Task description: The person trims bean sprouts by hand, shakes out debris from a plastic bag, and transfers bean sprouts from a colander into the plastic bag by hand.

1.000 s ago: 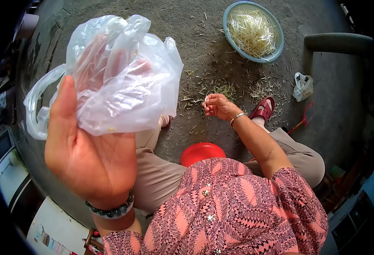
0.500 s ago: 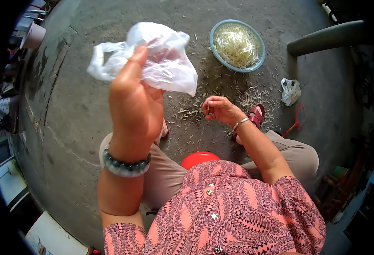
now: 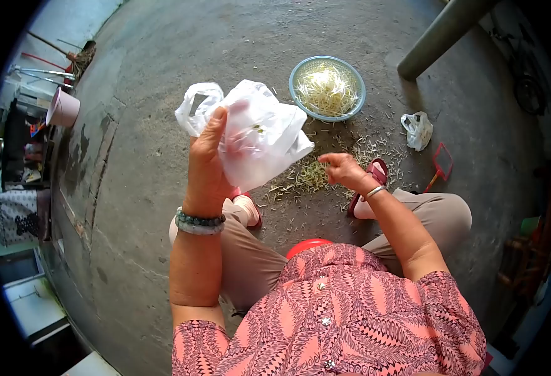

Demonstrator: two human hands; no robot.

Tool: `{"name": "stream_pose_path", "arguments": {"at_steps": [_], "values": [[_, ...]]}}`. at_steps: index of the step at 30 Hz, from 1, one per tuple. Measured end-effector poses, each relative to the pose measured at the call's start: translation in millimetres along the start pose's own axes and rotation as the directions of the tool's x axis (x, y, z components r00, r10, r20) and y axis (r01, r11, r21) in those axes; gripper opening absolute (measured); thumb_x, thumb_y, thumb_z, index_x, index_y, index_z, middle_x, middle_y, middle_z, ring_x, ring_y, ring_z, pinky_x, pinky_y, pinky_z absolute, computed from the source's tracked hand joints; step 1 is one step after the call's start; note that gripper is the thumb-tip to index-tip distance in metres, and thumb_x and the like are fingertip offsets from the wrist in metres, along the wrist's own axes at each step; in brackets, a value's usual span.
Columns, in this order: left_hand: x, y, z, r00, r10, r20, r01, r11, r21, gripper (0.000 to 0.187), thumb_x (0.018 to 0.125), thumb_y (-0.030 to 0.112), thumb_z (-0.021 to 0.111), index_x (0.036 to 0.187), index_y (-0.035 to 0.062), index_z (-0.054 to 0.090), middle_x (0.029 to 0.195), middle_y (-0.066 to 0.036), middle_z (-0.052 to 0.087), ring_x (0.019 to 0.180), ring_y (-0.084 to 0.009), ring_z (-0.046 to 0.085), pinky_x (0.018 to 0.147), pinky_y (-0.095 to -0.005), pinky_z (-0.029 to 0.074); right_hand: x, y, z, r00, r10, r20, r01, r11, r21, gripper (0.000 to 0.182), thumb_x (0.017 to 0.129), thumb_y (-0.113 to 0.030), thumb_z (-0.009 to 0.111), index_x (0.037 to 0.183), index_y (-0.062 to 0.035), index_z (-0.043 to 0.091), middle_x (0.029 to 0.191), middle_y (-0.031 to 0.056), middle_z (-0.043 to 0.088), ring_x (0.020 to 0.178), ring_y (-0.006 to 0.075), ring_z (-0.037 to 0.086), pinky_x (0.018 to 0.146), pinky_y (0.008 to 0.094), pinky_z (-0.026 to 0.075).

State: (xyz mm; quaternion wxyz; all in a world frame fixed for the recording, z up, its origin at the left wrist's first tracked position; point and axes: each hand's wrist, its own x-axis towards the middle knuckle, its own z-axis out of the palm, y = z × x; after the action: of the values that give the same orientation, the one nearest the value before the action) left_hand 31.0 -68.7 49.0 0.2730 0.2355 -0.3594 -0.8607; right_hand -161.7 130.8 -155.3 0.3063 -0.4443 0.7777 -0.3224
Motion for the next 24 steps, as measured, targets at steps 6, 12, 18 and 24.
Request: {"name": "stream_pose_path", "arguments": {"at_steps": [6,12,18,24], "values": [[-11.8,3.0,4.0,1.0,-0.01,0.027,0.006,0.991,0.132,0.048,0.087,0.012,0.063,0.13,0.003,0.045,0.114,-0.012,0.059,0.097,-0.0233,0.064,0.071,-0.0334,0.059,-11.1,10.5,-10.6,0.98,0.188,-0.067,-0.139,0.884,0.447,0.017,0.076,0.002,0.046,0.077,0.0029,0.063,0.064,0.0082,0.062,0.058,0.0142,0.061,0.055,0.0312,0.053],[-10.1,-9.3,15.8,0.99,0.033,0.134,-0.059,0.979,0.196,0.066,0.087,0.001,0.058,0.145,0.0095,0.026,0.115,-0.014,0.059,0.098,-0.0218,0.063,0.081,-0.033,0.054,-23.0,-57.0,-66.8,0.958,0.282,0.048,-0.13,0.279,0.952,0.012,0.086,-0.007,0.054,0.096,-0.0048,0.059,0.074,0.0006,0.056,0.059,0.0077,0.055,0.056,0.0231,0.051],[-4.0,-23.0,20.6,0.972,0.041,0.231,-0.113,0.944,0.31,0.064,0.092,0.003,0.054,0.147,0.0121,0.022,0.104,-0.012,0.064,0.092,-0.0159,0.063,0.073,-0.0278,0.053,-27.2,-144.4,-76.6,0.983,-0.039,-0.178,0.162,0.636,0.755,0.016,0.086,-0.009,0.063,0.099,-0.0003,0.058,0.077,-0.002,0.056,0.062,0.0071,0.053,0.057,0.02,0.047],[-8.6,-24.7,31.9,0.975,-0.018,0.221,-0.119,0.8,0.588,0.061,0.094,0.007,0.053,0.147,0.0101,0.023,0.095,-0.008,0.068,0.082,-0.0105,0.065,0.056,-0.019,0.05,-13.6,-169.5,-46.2,0.737,-0.437,-0.515,0.559,0.822,0.103,0.021,0.079,-0.009,0.07,0.093,-0.0009,0.057,0.062,0.0098,0.053,0.053,0.0194,0.055,0.051,0.0312,0.044]]}}
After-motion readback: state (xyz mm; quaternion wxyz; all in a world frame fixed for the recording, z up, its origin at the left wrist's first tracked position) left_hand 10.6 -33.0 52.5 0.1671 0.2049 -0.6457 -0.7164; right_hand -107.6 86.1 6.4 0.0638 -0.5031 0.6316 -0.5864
